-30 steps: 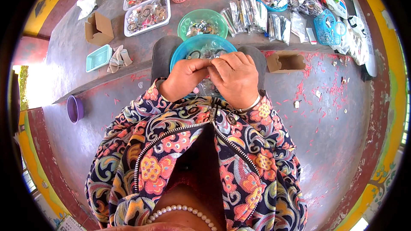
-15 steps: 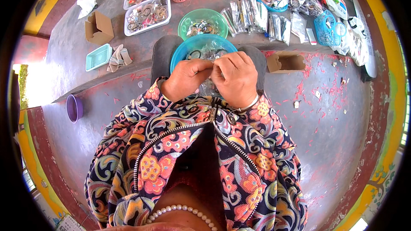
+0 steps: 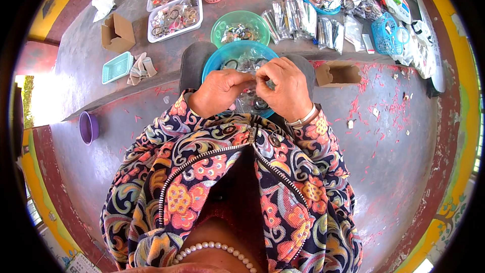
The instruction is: The person sits on the floor and packs small hair accessories into clear plastic bags. They pick up items from a blue bowl, place them into bags, and seal them before moving the finished packages to a green bowl. The process is repetitive and involves handling multiple small items one by one.
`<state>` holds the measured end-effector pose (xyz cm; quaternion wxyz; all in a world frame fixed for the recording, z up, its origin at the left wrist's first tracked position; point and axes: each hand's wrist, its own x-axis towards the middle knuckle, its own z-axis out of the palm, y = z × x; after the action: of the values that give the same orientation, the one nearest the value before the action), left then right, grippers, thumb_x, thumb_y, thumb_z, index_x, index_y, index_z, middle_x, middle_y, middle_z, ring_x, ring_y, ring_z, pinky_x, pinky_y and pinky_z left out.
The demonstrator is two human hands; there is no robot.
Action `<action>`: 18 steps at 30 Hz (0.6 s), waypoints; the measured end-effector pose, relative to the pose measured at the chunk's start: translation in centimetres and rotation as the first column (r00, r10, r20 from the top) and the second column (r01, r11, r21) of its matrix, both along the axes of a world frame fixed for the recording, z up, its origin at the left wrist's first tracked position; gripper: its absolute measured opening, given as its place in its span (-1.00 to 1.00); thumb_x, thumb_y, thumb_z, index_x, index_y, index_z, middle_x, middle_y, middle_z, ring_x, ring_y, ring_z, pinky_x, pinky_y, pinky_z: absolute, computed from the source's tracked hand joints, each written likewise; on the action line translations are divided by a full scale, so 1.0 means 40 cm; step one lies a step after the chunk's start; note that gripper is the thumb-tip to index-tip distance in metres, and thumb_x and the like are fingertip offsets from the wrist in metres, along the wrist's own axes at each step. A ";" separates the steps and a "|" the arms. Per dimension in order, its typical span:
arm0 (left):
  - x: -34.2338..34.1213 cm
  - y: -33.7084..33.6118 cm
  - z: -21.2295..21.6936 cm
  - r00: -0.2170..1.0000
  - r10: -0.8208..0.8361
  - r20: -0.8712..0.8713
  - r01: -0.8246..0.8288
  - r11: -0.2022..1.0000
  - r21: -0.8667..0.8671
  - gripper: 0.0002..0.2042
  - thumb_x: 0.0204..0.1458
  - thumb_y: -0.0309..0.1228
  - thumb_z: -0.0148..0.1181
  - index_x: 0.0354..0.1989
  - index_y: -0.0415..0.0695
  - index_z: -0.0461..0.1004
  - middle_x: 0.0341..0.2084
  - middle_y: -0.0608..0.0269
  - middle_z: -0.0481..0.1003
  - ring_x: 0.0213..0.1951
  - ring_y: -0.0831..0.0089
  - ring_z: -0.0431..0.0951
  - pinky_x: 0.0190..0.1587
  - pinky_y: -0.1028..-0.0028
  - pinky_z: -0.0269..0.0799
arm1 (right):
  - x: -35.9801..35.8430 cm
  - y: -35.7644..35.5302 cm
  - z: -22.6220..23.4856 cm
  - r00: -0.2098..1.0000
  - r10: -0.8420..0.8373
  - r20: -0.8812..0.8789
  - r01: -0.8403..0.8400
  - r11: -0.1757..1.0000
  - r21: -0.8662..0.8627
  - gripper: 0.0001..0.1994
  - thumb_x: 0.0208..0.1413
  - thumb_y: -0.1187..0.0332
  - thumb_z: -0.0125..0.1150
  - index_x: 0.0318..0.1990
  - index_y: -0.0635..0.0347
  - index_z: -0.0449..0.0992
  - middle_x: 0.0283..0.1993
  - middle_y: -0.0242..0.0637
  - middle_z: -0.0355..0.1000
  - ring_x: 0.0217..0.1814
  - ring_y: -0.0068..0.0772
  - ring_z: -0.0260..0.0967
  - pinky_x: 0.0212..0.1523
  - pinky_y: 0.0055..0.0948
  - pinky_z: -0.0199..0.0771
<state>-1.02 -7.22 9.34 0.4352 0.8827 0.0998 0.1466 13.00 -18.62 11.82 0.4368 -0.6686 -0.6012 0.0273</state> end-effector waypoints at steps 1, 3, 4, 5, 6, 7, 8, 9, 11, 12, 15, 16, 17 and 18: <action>0.000 0.001 0.000 1.000 -0.007 -0.018 0.005 0.998 -0.069 -0.82 -0.05 -0.50 0.05 -0.24 -0.17 0.46 -0.51 0.14 0.47 -0.47 0.40 0.48 -0.39 0.50 0.37 | 0.006 -0.001 -0.001 1.000 -0.001 0.009 0.001 1.000 0.009 -0.89 -0.32 0.56 0.15 -0.56 0.18 0.36 -0.55 -0.29 0.32 -0.45 -0.19 0.28 -0.45 -0.35 0.28; 0.000 0.002 -0.001 0.998 -0.024 -0.054 0.013 0.979 -0.204 -0.82 -0.03 -0.48 0.05 -0.24 -0.19 0.46 -0.48 0.17 0.50 -0.45 0.48 0.49 -0.37 0.54 0.38 | 0.015 -0.005 0.007 0.999 0.016 -0.045 -0.018 0.999 -0.035 -0.89 -0.29 0.55 0.15 -0.53 0.20 0.38 -0.54 -0.28 0.32 -0.46 -0.20 0.29 -0.46 -0.37 0.29; 0.001 0.001 0.001 0.998 -0.022 -0.063 0.004 0.960 -0.278 -0.82 -0.02 -0.48 0.04 -0.25 -0.21 0.46 -0.46 0.19 0.50 -0.43 0.51 0.49 -0.34 0.56 0.38 | 0.018 -0.006 0.009 0.997 0.025 -0.072 -0.029 0.998 -0.058 -0.90 -0.28 0.55 0.15 -0.51 0.20 0.38 -0.53 -0.27 0.33 -0.47 -0.21 0.29 -0.46 -0.38 0.29; 0.003 0.001 0.005 0.997 -0.021 -0.073 -0.006 0.936 -0.351 -0.82 -0.02 -0.48 0.04 -0.25 -0.24 0.46 -0.44 0.20 0.51 -0.40 0.53 0.49 -0.32 0.58 0.38 | 0.022 -0.005 0.007 0.994 0.020 -0.107 -0.027 0.998 -0.061 -0.90 -0.26 0.54 0.15 -0.49 0.21 0.40 -0.52 -0.27 0.34 -0.47 -0.24 0.29 -0.46 -0.40 0.29; 0.004 0.002 0.006 0.996 -0.021 -0.083 -0.016 0.907 -0.421 -0.82 -0.01 -0.47 0.04 -0.25 -0.26 0.47 -0.42 0.22 0.51 -0.38 0.56 0.49 -0.29 0.60 0.38 | 0.025 -0.002 0.004 0.990 0.015 -0.142 -0.025 0.998 -0.065 -0.89 -0.23 0.53 0.15 -0.46 0.21 0.41 -0.50 -0.28 0.35 -0.47 -0.28 0.30 -0.46 -0.42 0.29; 0.005 0.005 0.006 0.995 -0.017 -0.100 -0.038 0.851 -0.524 -0.82 -0.01 -0.48 0.03 -0.26 -0.28 0.46 -0.41 0.21 0.51 -0.37 0.55 0.49 -0.28 0.59 0.39 | 0.028 -0.001 0.003 0.984 0.011 -0.177 -0.023 0.997 -0.067 -0.89 -0.21 0.52 0.14 -0.43 0.22 0.43 -0.48 -0.28 0.36 -0.48 -0.31 0.31 -0.46 -0.44 0.29; 0.006 0.011 0.006 0.993 -0.015 -0.118 -0.062 0.783 -0.619 -0.82 -0.01 -0.49 0.02 -0.26 -0.31 0.46 -0.40 0.21 0.51 -0.36 0.53 0.49 -0.27 0.59 0.39 | 0.030 -0.002 0.008 0.975 -0.026 -0.220 0.006 0.996 -0.088 -0.88 -0.18 0.51 0.14 -0.40 0.21 0.44 -0.46 -0.28 0.37 -0.47 -0.35 0.31 -0.46 -0.46 0.29; 0.006 0.016 0.006 0.991 -0.015 -0.135 -0.086 0.704 -0.705 -0.81 0.00 -0.50 0.01 -0.26 -0.33 0.45 -0.40 0.21 0.51 -0.35 0.52 0.49 -0.25 0.58 0.39 | 0.032 -0.003 0.018 0.963 -0.063 -0.261 0.035 0.993 -0.110 -0.88 -0.16 0.50 0.14 -0.38 0.21 0.45 -0.44 -0.29 0.38 -0.46 -0.39 0.31 -0.46 -0.48 0.29; 0.007 0.024 -0.003 0.991 0.063 -0.117 -0.132 0.534 -0.835 -0.82 0.00 -0.50 0.01 -0.26 -0.32 0.45 -0.38 0.18 0.50 -0.33 0.50 0.49 -0.24 0.56 0.40 | 0.038 -0.010 0.023 0.946 -0.114 -0.304 0.063 0.983 -0.172 -0.84 -0.12 0.47 0.16 -0.32 0.20 0.46 -0.36 -0.32 0.40 -0.42 -0.51 0.33 -0.45 -0.55 0.28; 0.006 0.027 -0.006 0.988 0.103 -0.114 -0.147 0.438 -0.887 -0.82 0.00 -0.50 0.01 -0.25 -0.32 0.45 -0.37 0.16 0.50 -0.32 0.49 0.49 -0.24 0.54 0.40 | 0.035 -0.011 0.019 0.945 -0.099 -0.311 0.053 0.987 -0.155 -0.83 -0.13 0.47 0.16 -0.31 0.21 0.46 -0.36 -0.32 0.41 -0.41 -0.51 0.33 -0.44 -0.56 0.28; 0.001 0.031 -0.004 0.984 0.150 -0.093 -0.137 0.322 -0.937 -0.82 0.02 -0.48 0.01 -0.24 -0.30 0.43 -0.34 0.14 0.49 -0.32 0.48 0.49 -0.27 0.55 0.41 | 0.015 -0.011 -0.001 0.938 -0.072 -0.340 0.038 0.994 -0.107 -0.79 -0.16 0.48 0.19 -0.28 0.23 0.44 -0.35 -0.33 0.41 -0.38 -0.53 0.35 -0.42 -0.60 0.29; 0.000 0.031 0.003 0.982 0.146 -0.116 -0.158 0.314 -0.936 -0.82 0.02 -0.48 0.01 -0.24 -0.30 0.43 -0.34 0.14 0.49 -0.32 0.49 0.50 -0.27 0.56 0.41 | 0.004 -0.009 -0.007 0.931 -0.071 -0.357 0.042 0.995 -0.088 -0.78 -0.16 0.49 0.19 -0.28 0.23 0.44 -0.35 -0.34 0.42 -0.37 -0.53 0.36 -0.41 -0.60 0.29; -0.001 0.031 0.015 0.980 0.142 -0.140 -0.178 0.307 -0.935 -0.82 0.02 -0.47 0.01 -0.24 -0.30 0.42 -0.34 0.15 0.49 -0.32 0.49 0.50 -0.27 0.57 0.41 | -0.004 -0.008 -0.013 0.925 -0.070 -0.374 0.048 0.996 -0.070 -0.77 -0.17 0.49 0.20 -0.27 0.24 0.44 -0.36 -0.34 0.42 -0.36 -0.54 0.36 -0.39 -0.61 0.30; -0.001 0.031 0.022 0.977 0.137 -0.163 -0.198 0.301 -0.933 -0.82 0.02 -0.47 0.01 -0.24 -0.29 0.42 -0.34 0.15 0.49 -0.31 0.49 0.50 -0.28 0.58 0.41 | -0.008 -0.008 -0.020 0.911 -0.074 -0.405 0.042 0.995 -0.090 -0.77 -0.17 0.51 0.20 -0.27 0.24 0.43 -0.37 -0.34 0.42 -0.37 -0.54 0.36 -0.38 -0.60 0.31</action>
<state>-1.04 -5.99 10.21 0.8468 0.4516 0.2689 0.0820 12.70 -18.94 11.04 0.5264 -0.6825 -0.4753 0.1767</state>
